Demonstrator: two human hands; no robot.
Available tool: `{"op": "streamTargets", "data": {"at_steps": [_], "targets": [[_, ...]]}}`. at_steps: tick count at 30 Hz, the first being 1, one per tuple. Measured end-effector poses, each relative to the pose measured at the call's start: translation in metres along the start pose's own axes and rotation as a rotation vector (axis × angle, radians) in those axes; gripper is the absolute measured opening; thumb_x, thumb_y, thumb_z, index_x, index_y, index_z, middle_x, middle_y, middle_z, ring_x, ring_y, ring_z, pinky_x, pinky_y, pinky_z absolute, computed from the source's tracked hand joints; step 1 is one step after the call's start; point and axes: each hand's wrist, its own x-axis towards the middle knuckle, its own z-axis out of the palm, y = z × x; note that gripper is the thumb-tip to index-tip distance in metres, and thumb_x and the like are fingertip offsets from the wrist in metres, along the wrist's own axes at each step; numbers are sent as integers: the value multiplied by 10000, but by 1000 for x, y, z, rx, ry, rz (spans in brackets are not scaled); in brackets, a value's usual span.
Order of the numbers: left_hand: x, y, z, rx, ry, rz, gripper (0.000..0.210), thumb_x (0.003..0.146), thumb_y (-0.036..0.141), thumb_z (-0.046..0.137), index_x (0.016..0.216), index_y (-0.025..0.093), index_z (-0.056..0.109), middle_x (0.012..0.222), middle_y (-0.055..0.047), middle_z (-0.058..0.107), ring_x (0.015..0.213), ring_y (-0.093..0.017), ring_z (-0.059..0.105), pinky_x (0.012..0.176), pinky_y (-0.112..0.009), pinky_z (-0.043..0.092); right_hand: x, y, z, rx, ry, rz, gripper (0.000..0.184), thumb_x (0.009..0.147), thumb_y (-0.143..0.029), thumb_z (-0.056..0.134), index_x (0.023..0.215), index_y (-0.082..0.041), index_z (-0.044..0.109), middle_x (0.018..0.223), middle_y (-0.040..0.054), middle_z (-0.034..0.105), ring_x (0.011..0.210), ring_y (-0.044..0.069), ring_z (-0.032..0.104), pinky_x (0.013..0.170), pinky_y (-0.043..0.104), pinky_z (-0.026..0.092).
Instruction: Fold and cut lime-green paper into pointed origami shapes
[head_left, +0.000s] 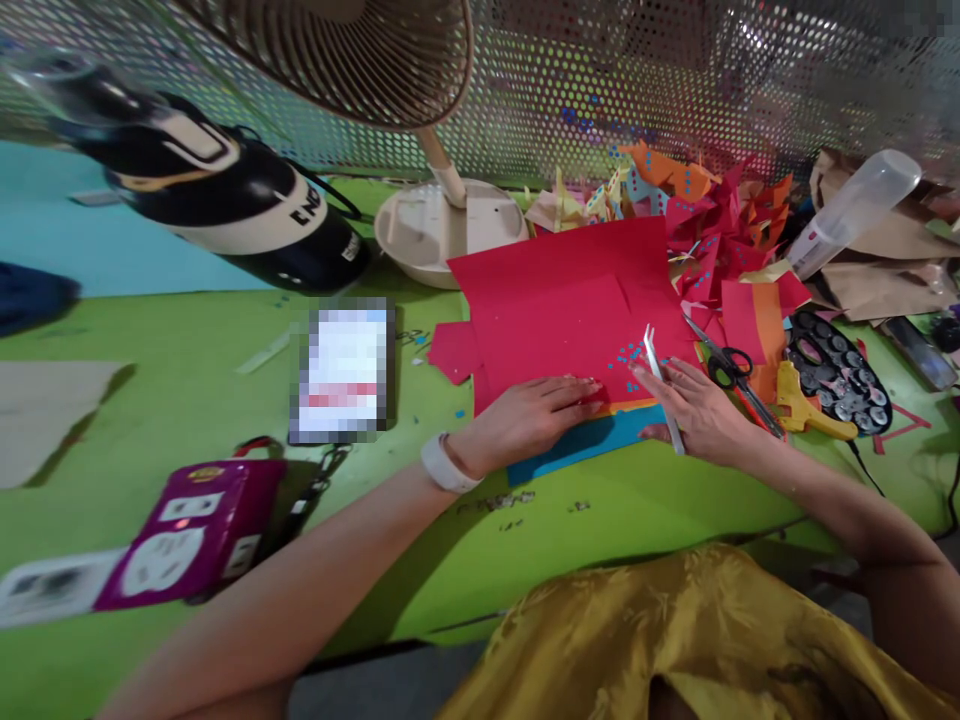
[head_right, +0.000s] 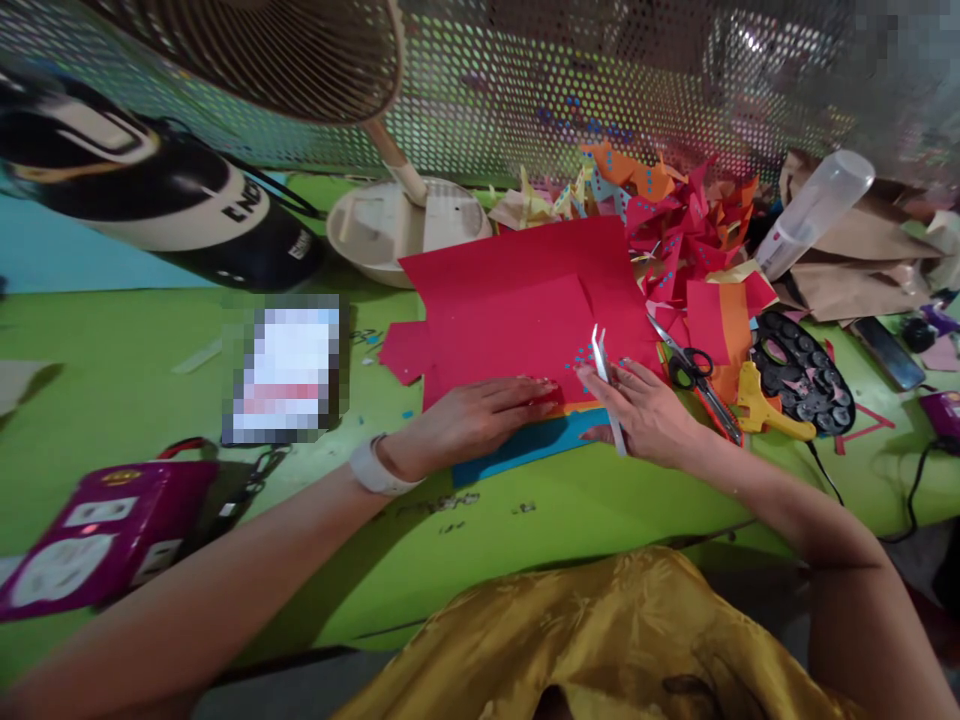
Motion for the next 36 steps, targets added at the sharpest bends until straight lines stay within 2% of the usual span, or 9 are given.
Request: {"op": "streamTargets", "data": {"at_steps": [2,5,8,12,18,21,25,28,36], "targets": [[0,1,1,4,3,-8,371,1011,160,387,1321,181,591,1375,-100,624,1240,-224,605,1055,-387,484,0,3,1,4,32,49,695,992,-458,486,1555,-120,258,1381,185,599,1248,306,589,1061,536,473],[-1,1,1,-16,6,-15,373,1010,153,390,1325,185,588,1374,-99,625,1237,-223,606,1055,-393,484,-3,6,4,14,91,64,474,1024,-279,435,1485,-172,421,1232,138,695,1102,260,662,1018,509,510],[-1,0,2,-50,29,-6,393,1018,157,382,1370,207,549,1403,-86,603,1273,-214,581,1074,-394,473,-7,8,3,46,160,108,426,1018,-161,385,1412,-248,523,1031,77,744,1014,217,684,983,466,529],[-2,-1,3,-67,55,-3,407,1025,172,369,1399,231,516,1399,-82,606,1279,-208,578,1072,-396,484,-7,10,-4,105,249,86,397,1007,-173,426,1375,-251,553,995,62,740,975,216,688,940,453,540],[-2,-1,4,-80,102,31,386,1015,161,398,1372,197,542,1389,-110,611,1271,-226,585,1075,-413,483,3,5,-15,104,266,127,332,1003,-189,449,1292,-214,610,879,59,728,860,208,667,781,381,560],[-2,-1,4,-51,87,26,375,1019,179,398,1360,201,554,1388,-111,611,1251,-232,600,1058,-416,494,5,-3,-8,84,205,97,347,999,-281,496,1318,-180,588,978,91,741,908,223,671,814,396,571],[-2,-1,5,-50,35,2,381,1005,134,393,1332,206,575,1392,-96,611,1283,-218,576,1078,-406,474,-2,-15,8,26,43,-77,541,983,-454,508,1406,-116,509,1212,157,701,1179,293,617,985,496,530],[-2,0,3,-63,14,-15,376,995,125,396,1308,191,595,1411,-108,593,1303,-219,559,1096,-409,455,-8,-20,16,9,-77,-129,681,935,-548,554,1446,-106,468,1354,189,618,1301,313,546,1073,529,468],[-2,0,-1,-85,-55,-22,389,994,131,395,1332,178,582,1443,-127,558,1344,-235,520,1116,-438,435,-13,-20,25,6,-156,-108,672,933,-577,538,1402,-97,509,1372,206,601,1320,304,542,1114,516,432]]}}
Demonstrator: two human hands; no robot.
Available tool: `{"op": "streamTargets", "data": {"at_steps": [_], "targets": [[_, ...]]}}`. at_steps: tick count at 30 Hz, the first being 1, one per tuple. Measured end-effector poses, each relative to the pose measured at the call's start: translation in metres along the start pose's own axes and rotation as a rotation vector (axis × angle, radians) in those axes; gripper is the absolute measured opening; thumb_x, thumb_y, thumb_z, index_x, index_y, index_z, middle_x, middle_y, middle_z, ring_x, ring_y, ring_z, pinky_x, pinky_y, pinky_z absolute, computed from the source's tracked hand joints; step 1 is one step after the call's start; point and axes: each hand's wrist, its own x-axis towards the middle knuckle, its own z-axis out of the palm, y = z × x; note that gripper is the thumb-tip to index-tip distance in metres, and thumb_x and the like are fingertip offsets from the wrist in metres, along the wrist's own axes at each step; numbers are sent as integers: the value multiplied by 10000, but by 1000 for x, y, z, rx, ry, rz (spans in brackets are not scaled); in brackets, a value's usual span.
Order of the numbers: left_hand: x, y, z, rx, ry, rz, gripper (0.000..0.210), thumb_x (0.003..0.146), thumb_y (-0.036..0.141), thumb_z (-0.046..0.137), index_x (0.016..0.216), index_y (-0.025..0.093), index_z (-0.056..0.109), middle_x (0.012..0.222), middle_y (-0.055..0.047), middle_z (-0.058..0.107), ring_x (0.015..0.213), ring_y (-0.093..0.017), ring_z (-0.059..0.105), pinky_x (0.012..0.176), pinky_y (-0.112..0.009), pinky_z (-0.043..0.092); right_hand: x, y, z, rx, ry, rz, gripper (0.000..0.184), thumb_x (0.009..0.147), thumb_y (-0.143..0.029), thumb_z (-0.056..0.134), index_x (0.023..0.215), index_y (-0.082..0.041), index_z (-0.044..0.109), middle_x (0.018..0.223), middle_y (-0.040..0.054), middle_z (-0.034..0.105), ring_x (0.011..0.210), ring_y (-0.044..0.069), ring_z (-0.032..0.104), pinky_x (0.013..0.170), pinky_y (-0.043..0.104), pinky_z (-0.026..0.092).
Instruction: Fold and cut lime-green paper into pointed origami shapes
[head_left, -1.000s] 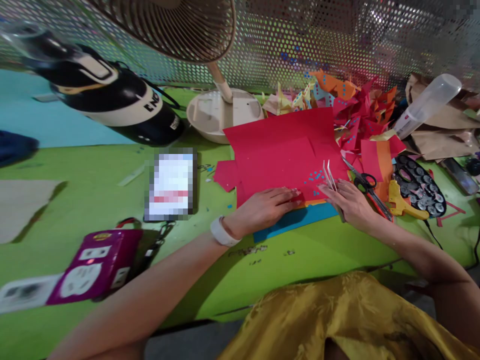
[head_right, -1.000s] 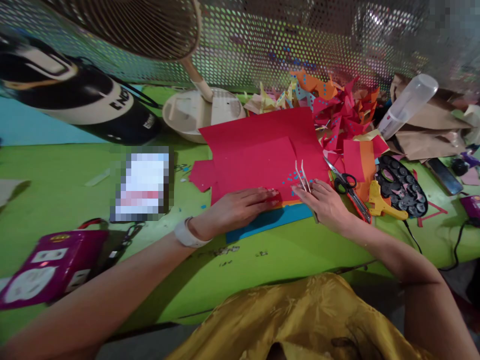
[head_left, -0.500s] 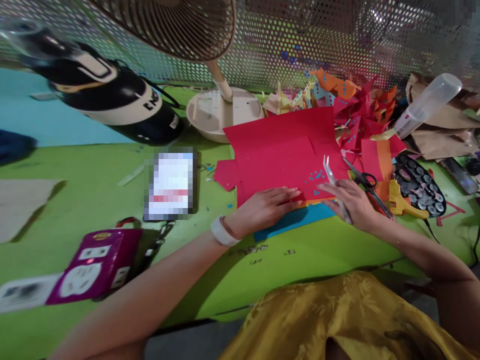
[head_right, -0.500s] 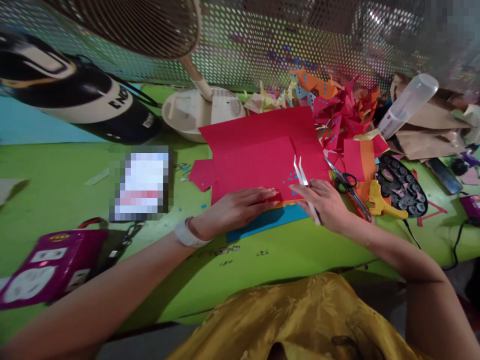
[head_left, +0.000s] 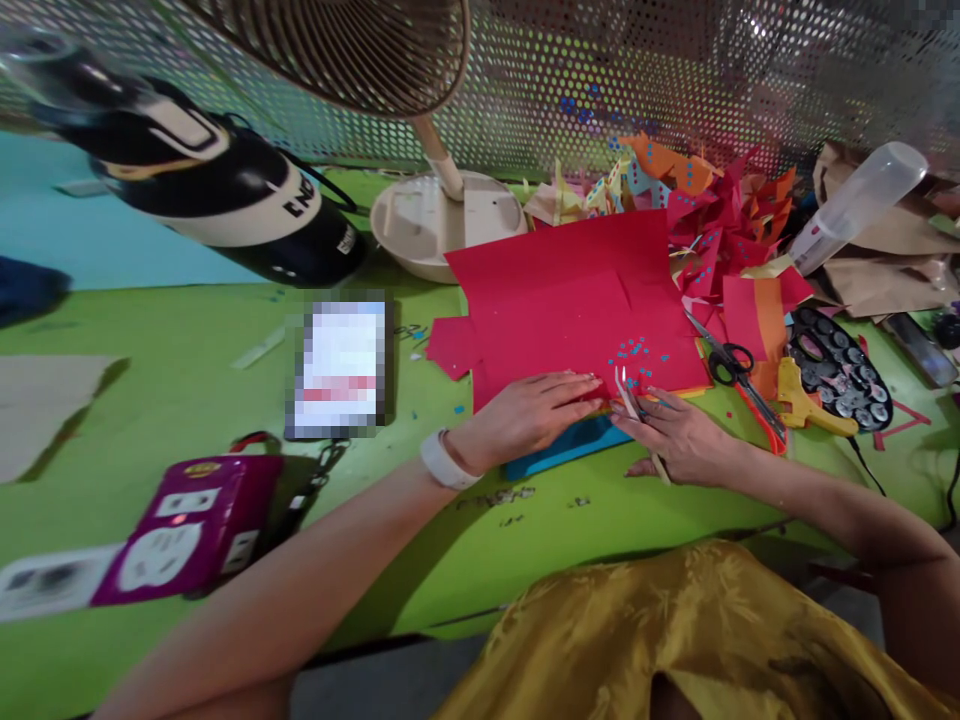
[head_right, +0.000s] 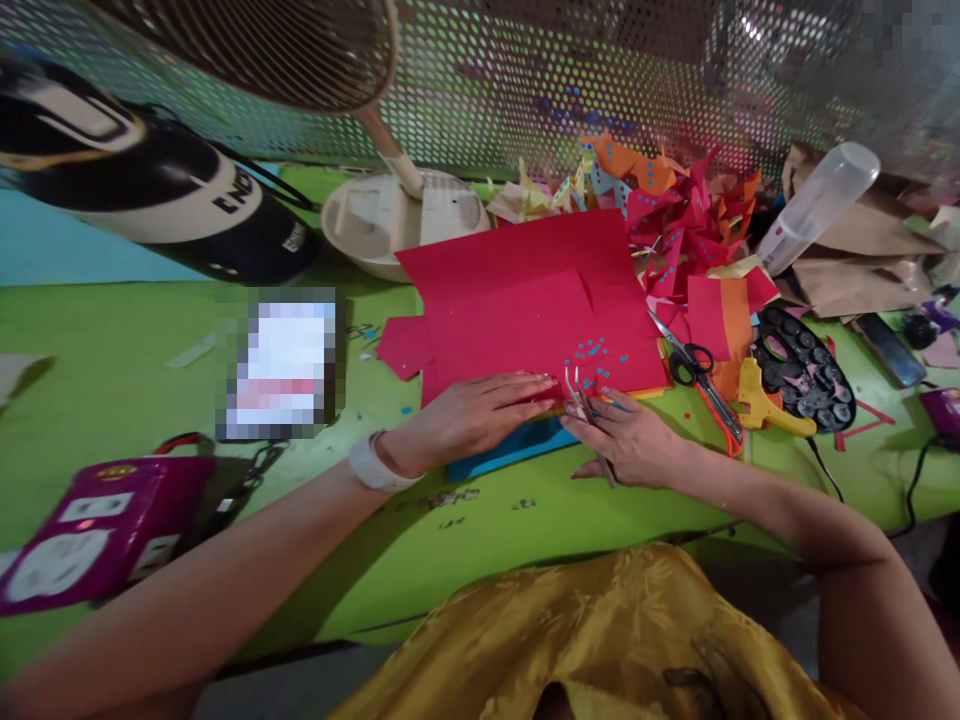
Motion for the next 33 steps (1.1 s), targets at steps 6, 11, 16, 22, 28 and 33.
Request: {"op": "streamTargets", "data": {"at_steps": [6,11,16,22,28,33], "targets": [[1,-1,-1,-30,5,0,406,1002,140,395,1369,212,552,1435,-108,571,1335,-222,529,1113,-429,438,4,8,-24,67,134,53,678,974,-537,482,1512,-143,359,1365,176,615,1311,283,550,1097,522,447],[1,0,-1,-18,58,6,397,1018,171,391,1379,223,547,1420,-104,586,1298,-215,562,1105,-418,451,10,26,-38,86,243,188,485,1008,-420,467,1439,-198,473,1233,120,692,1162,258,636,1028,487,494],[1,0,1,4,77,19,393,1034,188,341,1360,203,560,1394,-120,604,1284,-222,576,1079,-411,473,12,23,-33,78,225,237,386,1042,-340,366,1286,-186,622,837,68,718,773,208,651,751,363,557],[0,-2,1,-36,47,15,388,1037,200,344,1374,213,535,1406,-102,598,1308,-222,553,1106,-430,440,6,7,-53,294,284,268,482,1052,-425,279,1300,-195,623,938,85,713,802,188,648,689,324,556],[1,0,3,-17,95,9,357,1026,223,405,1346,209,563,1395,-111,605,1292,-219,570,1082,-421,467,9,3,-65,563,273,411,342,980,-440,535,851,-204,747,730,21,721,631,127,654,597,238,503],[3,2,4,7,118,8,336,1019,321,465,1306,212,603,1369,-109,628,1243,-226,610,1057,-418,500,11,4,-53,574,243,407,292,933,-451,605,928,-199,754,812,32,748,691,128,688,624,226,509]]}}
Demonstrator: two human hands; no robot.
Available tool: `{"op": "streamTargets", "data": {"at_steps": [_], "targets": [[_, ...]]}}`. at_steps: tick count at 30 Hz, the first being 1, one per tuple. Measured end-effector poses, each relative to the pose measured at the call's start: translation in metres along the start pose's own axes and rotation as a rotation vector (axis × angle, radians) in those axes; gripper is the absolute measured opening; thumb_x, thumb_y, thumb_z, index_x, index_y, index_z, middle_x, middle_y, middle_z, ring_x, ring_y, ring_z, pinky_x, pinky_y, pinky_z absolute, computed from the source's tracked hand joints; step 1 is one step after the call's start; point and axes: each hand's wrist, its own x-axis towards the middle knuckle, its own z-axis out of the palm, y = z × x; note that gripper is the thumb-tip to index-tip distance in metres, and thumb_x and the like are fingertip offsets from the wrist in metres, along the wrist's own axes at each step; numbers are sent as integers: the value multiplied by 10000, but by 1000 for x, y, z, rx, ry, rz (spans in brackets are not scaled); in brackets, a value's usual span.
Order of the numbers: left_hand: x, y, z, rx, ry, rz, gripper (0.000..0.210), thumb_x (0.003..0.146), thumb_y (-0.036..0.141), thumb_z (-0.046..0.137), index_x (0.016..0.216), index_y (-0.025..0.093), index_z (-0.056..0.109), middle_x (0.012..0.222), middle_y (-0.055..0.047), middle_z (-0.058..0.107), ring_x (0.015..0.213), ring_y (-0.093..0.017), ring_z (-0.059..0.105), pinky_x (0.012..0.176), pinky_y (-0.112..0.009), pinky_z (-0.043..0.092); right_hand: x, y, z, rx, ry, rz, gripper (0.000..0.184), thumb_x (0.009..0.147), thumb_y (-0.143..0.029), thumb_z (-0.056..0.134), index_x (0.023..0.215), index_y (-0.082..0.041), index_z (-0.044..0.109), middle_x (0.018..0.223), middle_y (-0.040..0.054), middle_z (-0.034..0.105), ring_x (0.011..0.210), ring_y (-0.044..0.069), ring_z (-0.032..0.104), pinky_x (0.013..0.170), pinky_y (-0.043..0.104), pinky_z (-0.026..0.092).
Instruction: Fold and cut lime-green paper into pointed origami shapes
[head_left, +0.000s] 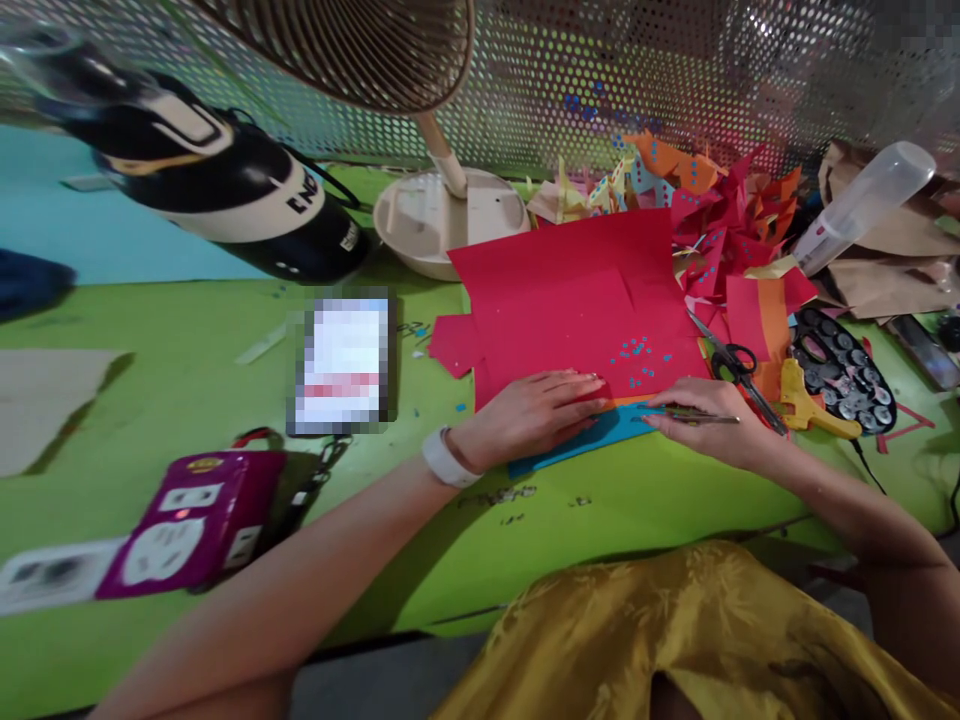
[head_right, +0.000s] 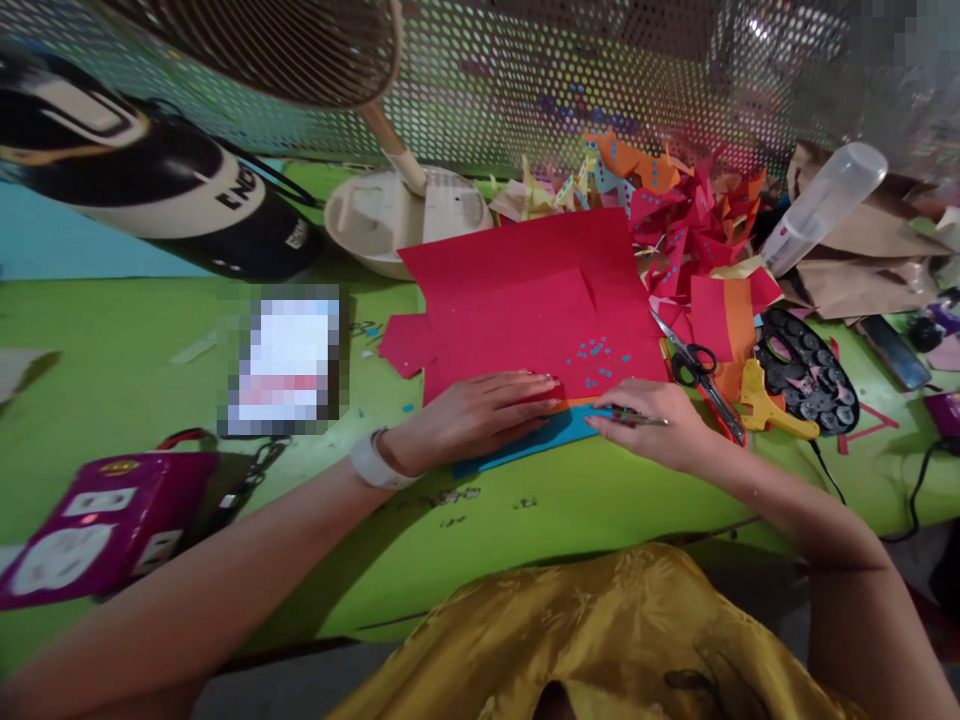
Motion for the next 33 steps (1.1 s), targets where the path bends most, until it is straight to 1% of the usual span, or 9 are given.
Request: {"op": "streamTargets", "data": {"at_steps": [4,7,10,13,16,22,25,29,33], "targets": [[0,0,1,-5,-6,-25,343,1020,340,460,1323,248,594,1370,-90,630,1246,-212,607,1060,-413,503,-3,3,2,-3,-40,17,293,930,-455,607,992,-210,756,864,33,768,716,135,714,638,233,543],[-1,-1,2,-13,9,-14,337,1020,340,461,1310,245,603,1355,-88,640,1247,-213,606,1058,-413,507,-5,5,3,-1,8,3,291,944,-443,596,1009,-214,763,888,31,783,749,143,735,664,238,570],[0,-1,2,-15,26,-4,329,1018,326,470,1296,226,613,1350,-98,643,1246,-224,608,1048,-421,515,-5,9,6,-40,47,-106,302,966,-434,566,1014,-212,766,916,42,792,787,155,750,716,251,589],[0,0,2,5,30,-2,323,1018,313,472,1285,212,622,1347,-100,644,1234,-228,616,1041,-418,520,-4,15,8,-117,7,-232,315,998,-409,517,1041,-214,760,948,50,793,826,167,757,748,266,592],[0,0,1,13,27,2,326,1021,311,466,1292,212,619,1338,-93,652,1232,-226,617,1043,-413,516,-5,20,11,-185,-24,-244,330,1014,-409,480,1068,-233,754,966,40,792,853,170,758,747,270,592],[-1,-2,2,-17,7,-5,343,1022,318,456,1323,232,595,1358,-95,637,1260,-222,596,1053,-420,510,-7,24,15,-265,-59,-214,345,1013,-437,472,1116,-246,740,980,35,791,807,164,746,729,277,579],[-2,-2,2,-11,11,0,341,1022,319,458,1324,236,592,1358,-90,638,1262,-219,595,1054,-420,509,-7,24,16,-277,-37,-260,343,1018,-428,466,1093,-243,745,951,29,794,776,145,736,714,257,563],[-1,-1,2,10,48,12,327,1023,306,459,1295,208,611,1351,-106,641,1245,-225,610,1044,-413,514,-5,24,16,-291,29,-354,355,1036,-386,441,1051,-198,741,925,35,795,754,125,730,685,234,535],[0,0,2,16,59,13,317,1019,319,471,1276,210,622,1335,-104,653,1222,-226,626,1030,-412,525,-4,25,17,-342,15,-345,383,1048,-394,406,1039,-206,739,927,25,796,720,117,721,672,232,519]]}}
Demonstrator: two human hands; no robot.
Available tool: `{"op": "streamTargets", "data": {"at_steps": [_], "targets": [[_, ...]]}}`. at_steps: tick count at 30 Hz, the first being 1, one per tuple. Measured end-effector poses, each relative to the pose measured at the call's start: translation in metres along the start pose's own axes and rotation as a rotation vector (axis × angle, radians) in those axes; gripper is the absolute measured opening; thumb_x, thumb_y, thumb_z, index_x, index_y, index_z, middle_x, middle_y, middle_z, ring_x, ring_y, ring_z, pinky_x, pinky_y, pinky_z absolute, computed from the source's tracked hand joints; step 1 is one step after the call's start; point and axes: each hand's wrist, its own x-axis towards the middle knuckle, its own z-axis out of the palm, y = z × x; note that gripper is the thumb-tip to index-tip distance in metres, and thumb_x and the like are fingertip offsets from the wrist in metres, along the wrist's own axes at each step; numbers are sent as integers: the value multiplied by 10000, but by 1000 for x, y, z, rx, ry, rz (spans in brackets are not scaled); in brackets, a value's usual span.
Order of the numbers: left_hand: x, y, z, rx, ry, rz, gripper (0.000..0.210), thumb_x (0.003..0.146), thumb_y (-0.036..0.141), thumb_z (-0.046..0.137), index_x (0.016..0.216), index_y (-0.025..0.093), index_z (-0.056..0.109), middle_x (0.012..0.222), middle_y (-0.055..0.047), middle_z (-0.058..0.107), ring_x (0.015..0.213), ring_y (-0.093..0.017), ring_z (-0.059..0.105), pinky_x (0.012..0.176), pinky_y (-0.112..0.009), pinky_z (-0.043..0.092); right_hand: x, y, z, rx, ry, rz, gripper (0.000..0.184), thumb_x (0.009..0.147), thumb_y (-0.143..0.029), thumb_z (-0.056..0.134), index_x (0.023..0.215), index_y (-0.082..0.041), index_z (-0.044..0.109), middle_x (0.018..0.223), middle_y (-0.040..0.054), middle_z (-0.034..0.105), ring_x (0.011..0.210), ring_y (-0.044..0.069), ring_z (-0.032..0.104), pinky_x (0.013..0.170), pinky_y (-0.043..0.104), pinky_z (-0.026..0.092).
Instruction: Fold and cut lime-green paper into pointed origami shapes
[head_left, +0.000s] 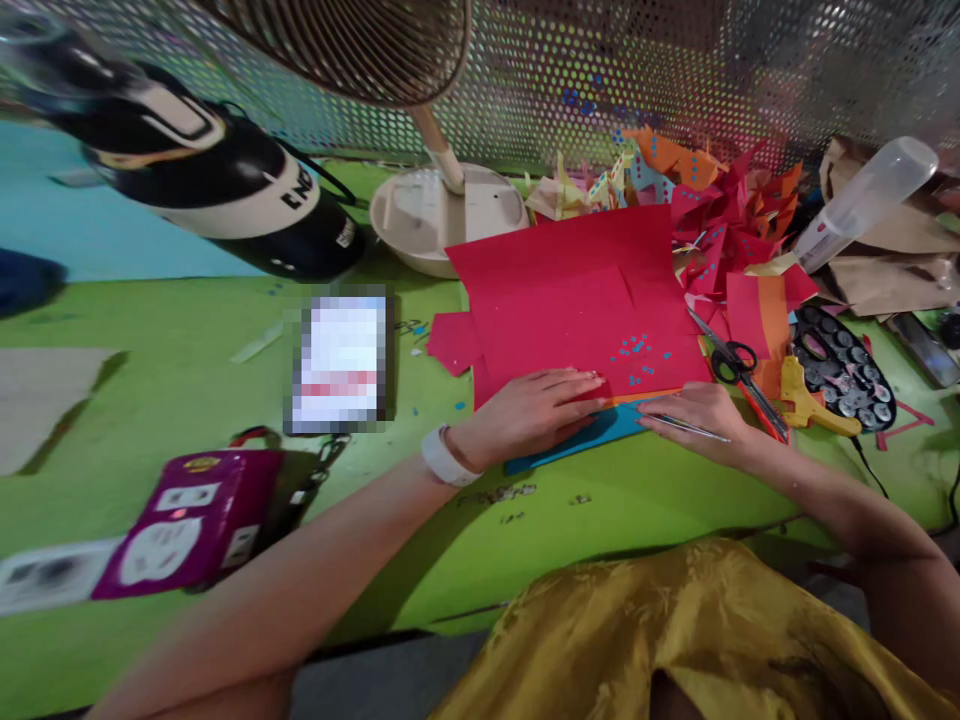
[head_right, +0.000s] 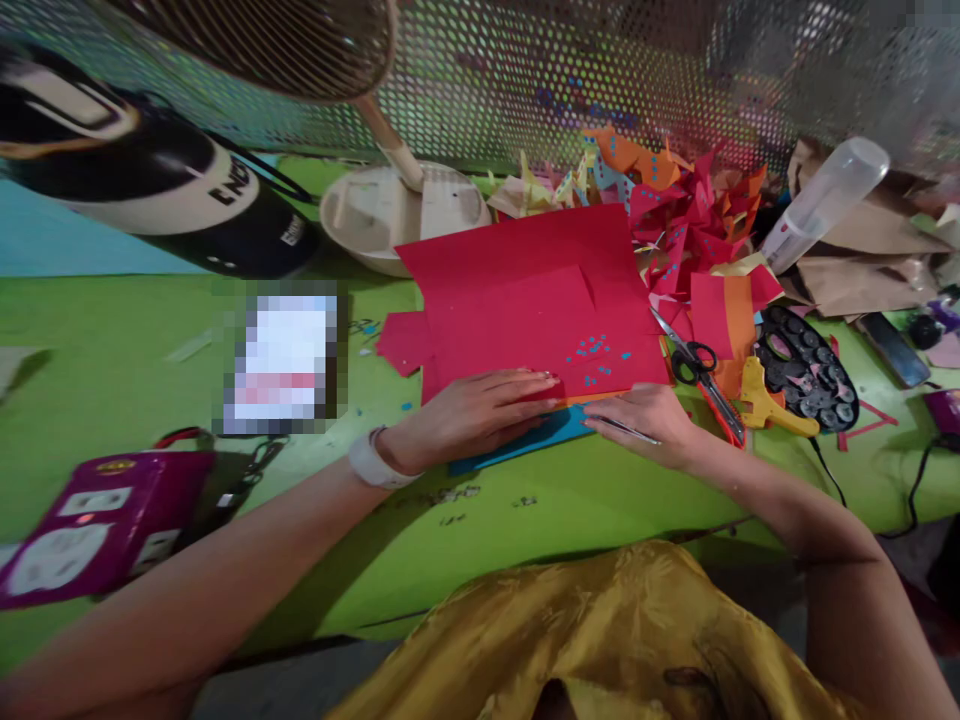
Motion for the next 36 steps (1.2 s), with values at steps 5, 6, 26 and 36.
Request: {"op": "streamTargets", "data": {"at_steps": [5,6,26,36], "targets": [[1,0,-1,19,-3,12,313,1020,312,465,1259,198,632,1329,-115,654,1203,-236,638,1012,-417,536,-2,0,1,-20,-78,66,341,1032,-418,440,1069,-260,740,928,-6,795,717,118,715,699,233,534],[1,0,-1,23,-3,17,314,1020,308,464,1259,194,631,1329,-117,654,1197,-240,641,1008,-421,538,-2,0,0,-18,-77,76,336,1029,-424,447,1065,-263,740,916,-7,795,708,117,713,694,232,533],[2,-2,-1,-88,-233,37,415,1003,187,380,1400,215,499,1502,-139,490,1359,-288,496,1104,-506,428,5,-9,-13,-10,58,-130,210,1017,-263,505,993,-170,692,891,37,792,627,125,678,604,275,460],[5,1,-7,-130,-266,39,466,982,182,431,1444,245,451,1515,-125,477,1395,-266,453,1142,-497,373,-1,-4,-3,-49,-25,-44,322,1040,-342,432,1005,-215,725,793,23,774,611,124,670,618,269,476]]}}
